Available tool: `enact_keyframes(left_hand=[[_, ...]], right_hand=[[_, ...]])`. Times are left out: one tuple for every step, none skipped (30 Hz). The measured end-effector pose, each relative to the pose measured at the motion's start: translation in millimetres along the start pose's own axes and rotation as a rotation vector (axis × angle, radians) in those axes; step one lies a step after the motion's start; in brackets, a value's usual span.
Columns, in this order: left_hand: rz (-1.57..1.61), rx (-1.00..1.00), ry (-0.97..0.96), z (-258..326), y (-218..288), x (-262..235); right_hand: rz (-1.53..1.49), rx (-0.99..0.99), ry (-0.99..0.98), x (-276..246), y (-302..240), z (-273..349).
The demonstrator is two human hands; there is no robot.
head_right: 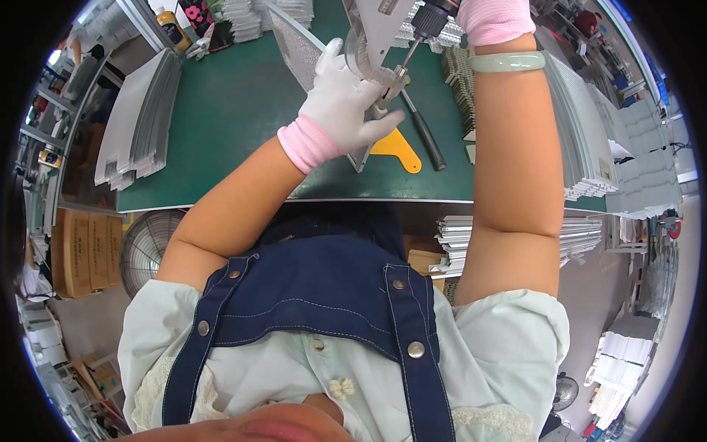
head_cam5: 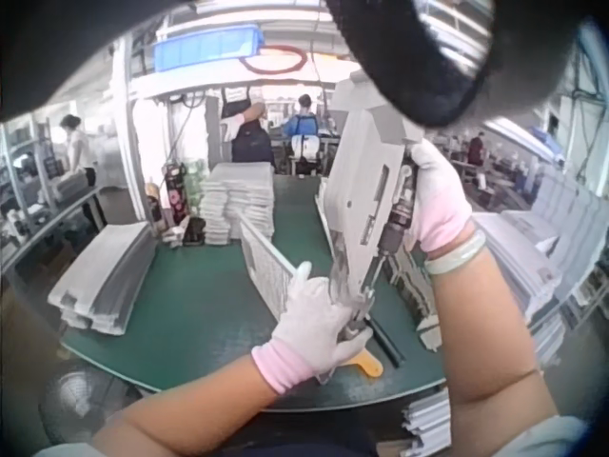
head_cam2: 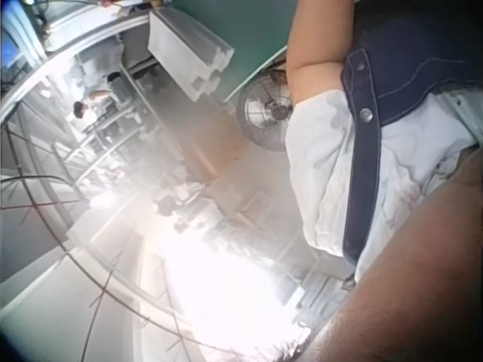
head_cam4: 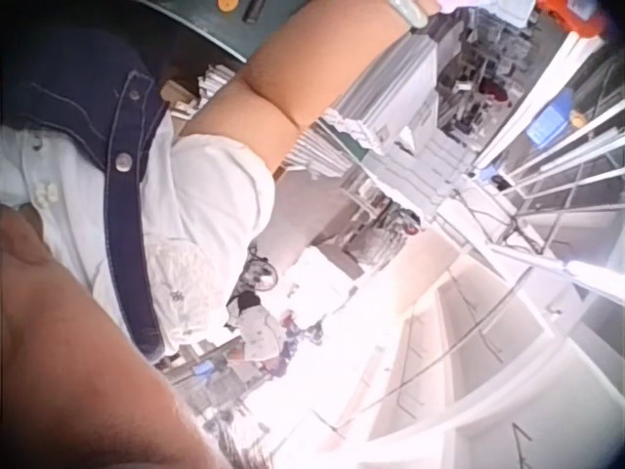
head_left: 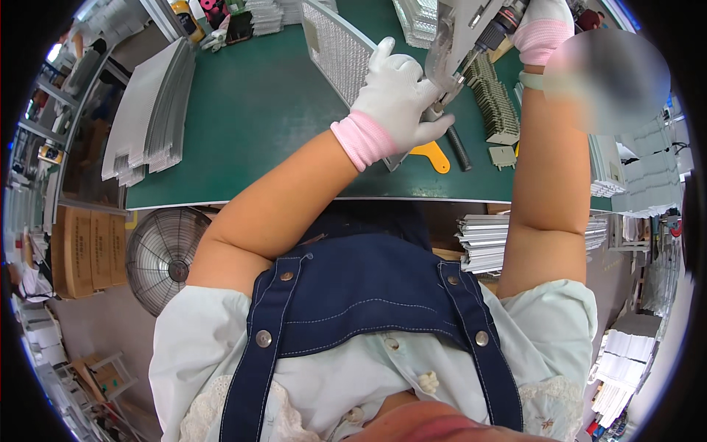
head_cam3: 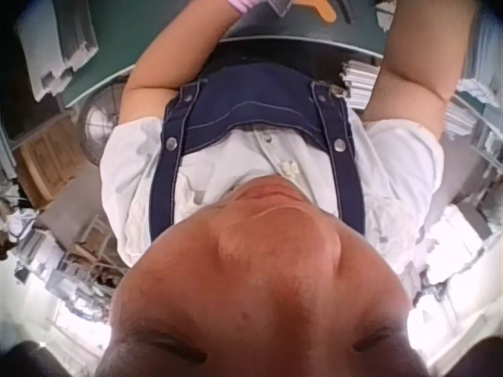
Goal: The person assembles rectangular metal frames by placing a mesh sheet onto a frame, inserting a plastic component, and securing the edges with a manual crimping tool. They repeat this process for multiple units, stacking the finished frames on the table.
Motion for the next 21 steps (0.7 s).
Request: enact_keyframes(left_hand=[[-0.008,0.003,-0.001,1.0,-0.5,-0.1],[-0.016,0.006,-0.001,1.7,-0.8,-0.2],[-0.018,0.004,-0.012,2.1,-1.2,0.1],[-0.018,0.004,-0.022,1.5,-1.1,0.1],[-0.017,0.004,-0.031,0.5,-0.9,0.1],[-0.026,-0.003,-0.037,-0.8,0.1,-0.6],[-0.039,-0.011,-0.044,-1.5,2.2,-1.7],[-0.047,-0.014,-0.036,-2.8,3.3,-2.7],[-0.057,-0.017,-0.027,-4.1,4.4,-3.8],[-0.056,-0.012,-0.007,-5.6,5.6,-4.7],[-0.055,-0.007,0.013,-5.7,5.9,-5.1],[-0.083,0.004,0.003,-4.2,5.3,-3.8],[-0.072,0.031,0.006,-7.2,9.6,-0.2],[-0.114,0.04,-0.006,-4.6,7.5,0.1],[-0.126,0.036,-0.027,-2.1,5.3,0.5],[-0.123,0.035,-0.044,-0.7,4.5,1.3],[-0.128,0.034,-0.059,0.6,2.6,1.6],[-0.135,0.029,-0.063,1.5,1.2,2.3],[-0.139,0.026,-0.066,1.9,1.0,3.9],[-0.144,0.022,-0.068,1.9,0.3,5.3],[-0.126,0.02,-0.059,1.3,-0.5,5.7]], right_hand=[[-0.009,-0.001,-0.011,8.0,1.0,2.6],[-0.018,-0.002,-0.021,14.9,1.7,5.1],[-0.027,-0.004,-0.03,18.0,2.7,6.0],[-0.001,-0.012,-0.041,16.1,1.8,6.0],[0.024,-0.02,-0.051,12.3,-0.2,5.6],[0.05,-0.028,-0.061,10.5,-1.2,5.4],[0.054,-0.051,-0.052,13.3,-1.3,5.4],[0.058,-0.075,-0.044,20.3,-1.7,5.3],[0.062,-0.097,-0.036,26.3,-1.6,4.6],[0.07,-0.121,-0.013,28.5,-1.1,4.0],[0.078,-0.145,0.009,30.2,-0.2,3.2],[0.086,-0.168,0.031,29.6,0.7,2.3],[0.144,-0.149,0.036,18.2,-9.0,2.5],[0.165,-0.102,0.008,3.8,-7.6,-7.3],[0.187,-0.056,-0.021,-8.5,-3.7,-16.3],[0.136,-0.108,-0.086,0.3,-4.1,-9.7],[0.083,-0.159,-0.157,16.9,-3.1,2.3],[0.054,-0.146,-0.165,22.7,-1.0,6.0],[0.027,-0.135,-0.171,28.2,-0.2,10.4],[0.025,-0.059,-0.116,27.0,3.7,9.1],[0.023,0.018,-0.061,26.2,8.2,9.6]])
Point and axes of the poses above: each hand's wrist, its own z-axis away from the middle knuckle, its own x-axis out of the palm, y = z × x, the point moved 5 cm from there along -z, towards the middle knuckle, and after that the axes turned 11 degrees about y, right-handed, at the moved point
